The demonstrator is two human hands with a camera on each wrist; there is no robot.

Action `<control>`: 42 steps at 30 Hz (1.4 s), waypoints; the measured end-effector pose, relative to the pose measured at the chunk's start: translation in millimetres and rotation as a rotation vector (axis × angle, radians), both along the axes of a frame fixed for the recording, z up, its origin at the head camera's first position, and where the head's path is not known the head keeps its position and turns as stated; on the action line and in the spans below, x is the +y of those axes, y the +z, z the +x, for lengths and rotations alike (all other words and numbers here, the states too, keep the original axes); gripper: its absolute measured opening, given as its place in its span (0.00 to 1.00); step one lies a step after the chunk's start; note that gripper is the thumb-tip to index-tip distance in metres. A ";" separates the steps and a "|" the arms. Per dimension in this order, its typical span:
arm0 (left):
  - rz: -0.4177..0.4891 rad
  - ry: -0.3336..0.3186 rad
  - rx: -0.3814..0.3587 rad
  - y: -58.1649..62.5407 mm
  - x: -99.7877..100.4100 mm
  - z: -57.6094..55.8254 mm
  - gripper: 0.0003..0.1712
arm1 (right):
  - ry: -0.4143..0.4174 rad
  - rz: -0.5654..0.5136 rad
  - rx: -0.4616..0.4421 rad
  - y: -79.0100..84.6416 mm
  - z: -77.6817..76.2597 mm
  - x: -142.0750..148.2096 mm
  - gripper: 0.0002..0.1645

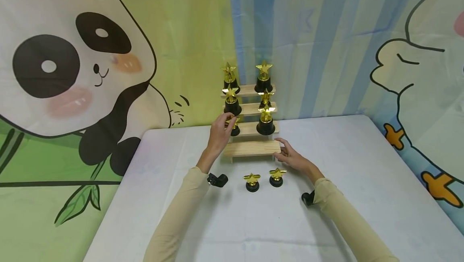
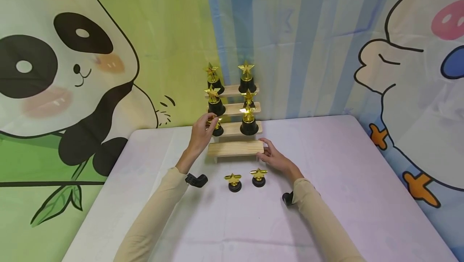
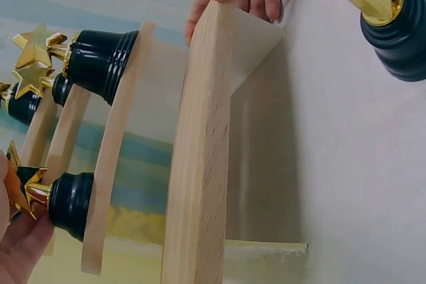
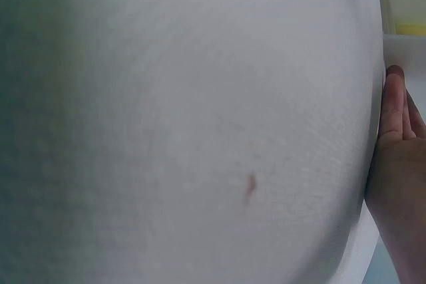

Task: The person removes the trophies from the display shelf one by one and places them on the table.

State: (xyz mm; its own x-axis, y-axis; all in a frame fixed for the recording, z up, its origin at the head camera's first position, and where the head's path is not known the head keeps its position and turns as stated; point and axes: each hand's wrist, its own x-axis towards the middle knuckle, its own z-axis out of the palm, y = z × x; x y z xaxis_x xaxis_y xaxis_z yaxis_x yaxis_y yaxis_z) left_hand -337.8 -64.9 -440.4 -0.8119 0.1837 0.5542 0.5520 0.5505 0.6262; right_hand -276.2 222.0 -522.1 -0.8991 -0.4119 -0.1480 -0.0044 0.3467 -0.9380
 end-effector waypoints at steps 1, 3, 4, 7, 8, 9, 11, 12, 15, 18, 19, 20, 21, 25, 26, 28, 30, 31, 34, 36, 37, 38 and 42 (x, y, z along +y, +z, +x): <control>0.002 0.000 0.002 0.3 0.1 0.0 0.15 | -0.002 -0.003 -0.001 0.5 -0.2 -0.3 0.40; 0.004 -0.001 0.009 0.6 0.6 -0.5 0.15 | -0.003 -0.007 0.003 1.4 -0.6 -1.0 0.40; 0.006 -0.001 0.013 0.6 0.8 -0.7 0.15 | 0.001 -0.007 0.009 1.5 -0.8 -1.0 0.40; 0.013 -0.003 0.018 0.4 1.2 -0.7 0.14 | -0.002 -0.005 0.007 0.7 -1.1 -0.6 0.40; 0.014 -0.003 0.018 0.1 1.3 -0.7 0.14 | 0.002 -0.004 0.008 0.0 -1.3 -0.1 0.41; 0.019 -0.005 0.018 -0.1 1.4 -0.5 0.14 | 0.005 -0.004 0.009 -0.7 -1.3 0.5 0.41; 0.026 -0.009 0.016 -0.6 1.5 -0.3 0.13 | 0.001 -0.007 0.001 -1.9 -1.4 1.5 0.41; 0.031 -0.010 0.016 -0.8 1.6 -0.3 0.13 | 0.003 -0.007 0.002 -2.3 -1.3 1.8 0.41; 0.047 -0.015 0.017 -1.2 1.8 -0.8 0.13 | 0.007 -0.006 0.007 -2.5 -1.9 2.6 0.41; 0.061 -0.016 0.011 -0.8 2.0 -0.9 0.13 | 0.005 -0.008 0.003 -2.0 -2.1 2.8 0.41; 0.067 -0.018 0.006 -0.5 2.1 -0.7 0.13 | 0.005 -0.008 0.003 -1.9 -2.1 2.9 0.41; 0.073 -0.020 0.000 -0.3 2.1 -0.4 0.13 | 0.004 -0.003 0.005 -1.8 -1.9 2.9 0.41; 0.074 -0.020 -0.007 -0.1 2.1 -0.4 0.13 | 0.003 0.000 0.006 -1.7 -1.7 2.9 0.42; 0.086 -0.024 -0.033 0.3 1.9 0.6 0.14 | 0.001 0.003 0.011 -1.5 0.2 2.2 0.41; 0.089 -0.026 -0.037 0.5 1.8 1.0 0.14 | 0.003 0.004 0.014 -1.5 0.8 2.0 0.41; 0.099 -0.030 -0.043 0.3 1.3 1.4 0.14 | 0.004 -0.005 0.014 -1.8 1.9 1.4 0.41; 0.111 -0.034 -0.051 -0.1 0.6 1.8 0.14 | 0.008 -0.008 0.015 -3.0 2.7 1.2 0.41; 0.116 -0.037 -0.055 -0.4 0.2 2.1 0.14 | 0.007 -0.010 0.014 -3.3 3.2 1.0 0.41; 0.121 -0.038 -0.070 -0.3 -1.8 3.2 0.15 | 0.007 -0.007 0.015 -5.0 3.5 1.4 0.41; 0.124 -0.038 -0.072 1.0 -3.3 3.9 0.15 | 0.005 -0.005 0.016 -5.6 3.0 1.5 0.41; 0.129 -0.039 -0.071 2.2 -4.4 4.6 0.15 | 0.005 -0.002 0.015 -5.6 2.8 1.6 0.41; 0.134 -0.039 -0.068 3.7 -5.6 5.3 0.16 | 0.005 0.001 0.014 -5.8 2.3 1.7 0.41; 0.144 -0.038 -0.056 8.8 -12.9 8.4 0.15 | -0.006 0.012 0.001 -4.1 0.8 0.5 0.42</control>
